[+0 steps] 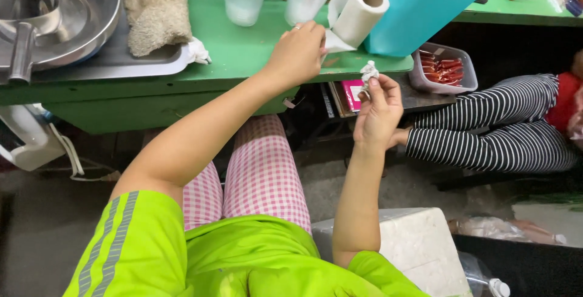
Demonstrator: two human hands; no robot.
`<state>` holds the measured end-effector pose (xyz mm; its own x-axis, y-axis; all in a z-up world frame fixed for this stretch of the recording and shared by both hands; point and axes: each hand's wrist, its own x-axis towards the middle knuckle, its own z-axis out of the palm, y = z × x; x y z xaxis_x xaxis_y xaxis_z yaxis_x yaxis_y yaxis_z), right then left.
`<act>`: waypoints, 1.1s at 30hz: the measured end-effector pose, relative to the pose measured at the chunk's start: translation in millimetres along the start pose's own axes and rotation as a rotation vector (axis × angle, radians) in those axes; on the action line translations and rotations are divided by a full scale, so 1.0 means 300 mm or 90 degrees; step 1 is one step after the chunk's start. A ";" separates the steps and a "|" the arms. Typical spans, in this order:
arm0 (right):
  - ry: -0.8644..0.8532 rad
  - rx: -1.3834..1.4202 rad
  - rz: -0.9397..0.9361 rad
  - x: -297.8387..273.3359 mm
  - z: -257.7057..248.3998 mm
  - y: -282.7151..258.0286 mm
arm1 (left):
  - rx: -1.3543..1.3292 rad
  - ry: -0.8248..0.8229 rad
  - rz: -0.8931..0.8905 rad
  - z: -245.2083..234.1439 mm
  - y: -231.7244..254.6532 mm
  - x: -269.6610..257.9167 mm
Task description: Cleaning clear plastic cups by wiping them with a tissue at a counter.
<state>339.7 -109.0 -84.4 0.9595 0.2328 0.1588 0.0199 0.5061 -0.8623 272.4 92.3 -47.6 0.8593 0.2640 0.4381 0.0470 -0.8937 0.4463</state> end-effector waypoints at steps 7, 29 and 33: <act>-0.216 -0.194 -0.074 -0.121 0.111 -0.010 | -0.125 0.090 -0.111 -0.129 0.003 -0.029; -0.105 -0.580 -0.496 -0.013 0.280 -0.118 | -0.673 0.208 0.008 -0.224 0.014 -0.032; -0.195 -0.686 -0.487 0.112 0.287 -0.121 | -0.786 0.226 0.101 -0.252 0.078 -0.059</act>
<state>347.0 -48.1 -6.2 0.5107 0.4343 0.7420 0.8596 -0.2724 -0.4322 219.7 94.0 14.2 0.6223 0.4374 0.6492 -0.7043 -0.0491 0.7082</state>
